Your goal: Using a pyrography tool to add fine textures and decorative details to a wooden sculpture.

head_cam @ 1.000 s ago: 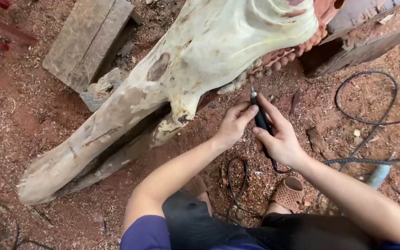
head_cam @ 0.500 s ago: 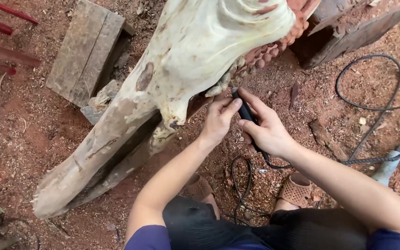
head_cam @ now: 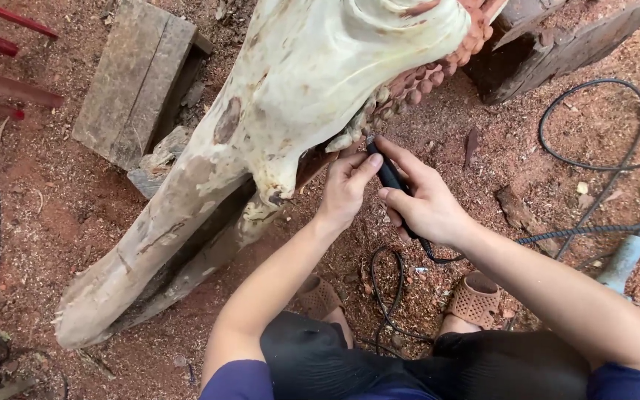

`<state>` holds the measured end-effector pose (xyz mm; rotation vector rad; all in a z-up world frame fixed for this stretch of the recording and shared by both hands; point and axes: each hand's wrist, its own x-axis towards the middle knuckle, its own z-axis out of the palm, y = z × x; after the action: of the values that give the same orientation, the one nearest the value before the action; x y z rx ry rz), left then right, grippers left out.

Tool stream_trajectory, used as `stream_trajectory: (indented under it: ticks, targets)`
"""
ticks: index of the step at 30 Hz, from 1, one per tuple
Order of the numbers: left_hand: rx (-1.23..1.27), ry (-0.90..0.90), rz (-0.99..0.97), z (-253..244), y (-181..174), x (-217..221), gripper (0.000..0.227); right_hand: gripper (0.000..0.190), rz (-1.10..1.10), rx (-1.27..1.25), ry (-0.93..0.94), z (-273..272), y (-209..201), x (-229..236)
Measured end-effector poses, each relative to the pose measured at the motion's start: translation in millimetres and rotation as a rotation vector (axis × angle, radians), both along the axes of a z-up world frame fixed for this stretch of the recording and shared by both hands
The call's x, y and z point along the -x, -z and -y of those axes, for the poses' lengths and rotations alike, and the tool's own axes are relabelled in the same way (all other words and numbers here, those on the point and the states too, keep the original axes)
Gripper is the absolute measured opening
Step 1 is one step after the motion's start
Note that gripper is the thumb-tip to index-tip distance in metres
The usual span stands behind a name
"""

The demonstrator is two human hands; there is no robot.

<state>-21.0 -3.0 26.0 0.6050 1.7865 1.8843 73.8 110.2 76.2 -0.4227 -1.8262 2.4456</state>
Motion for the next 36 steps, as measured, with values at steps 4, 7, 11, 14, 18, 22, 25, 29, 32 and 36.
stream_trajectory:
  ticks: [4,7,11,14,18,22,25,29,32,36]
  targets:
    - [-0.007,0.004,0.029,1.1,-0.2,-2.4,0.025,0.073,-0.017,-0.027,-0.017,0.2,2.8,-3.3]
    - [0.006,0.019,0.053,1.9,8.8,-10.1,0.024,0.070,-0.022,-0.073,-0.035,-3.0,17.8,-10.2]
    - [-0.065,0.102,-0.143,13.0,48.0,-7.2,0.020,0.064,-0.122,-0.426,-0.036,-11.0,57.1,-23.4]
    - [-0.079,0.117,-0.196,13.9,49.6,-2.2,0.016,0.065,-0.203,-0.586,-0.039,-21.3,81.4,-29.2]
    - [-0.105,0.088,-0.157,11.8,47.8,-3.0,0.015,0.064,-0.127,-0.667,-0.109,-22.7,38.0,-19.2]
    - [-0.143,0.110,-0.040,9.6,46.5,-4.5,0.020,0.059,-0.019,-0.729,-0.161,-20.4,9.5,-14.6]
    - [-0.198,0.105,0.009,7.8,51.8,-3.1,0.023,0.059,0.010,-0.734,-0.154,-17.4,12.5,-13.8]
    - [-0.246,0.096,-0.002,6.0,57.9,-1.7,0.023,0.060,0.027,-0.734,-0.138,-12.3,2.7,-10.4]
    - [-0.234,0.092,-0.022,6.1,62.4,0.0,0.024,0.061,0.022,-0.734,-0.129,-10.5,0.0,-10.5]
    - [-0.243,0.081,-0.028,5.1,63.6,0.8,0.025,0.062,-0.012,-0.719,-0.134,-12.7,9.9,-11.8]
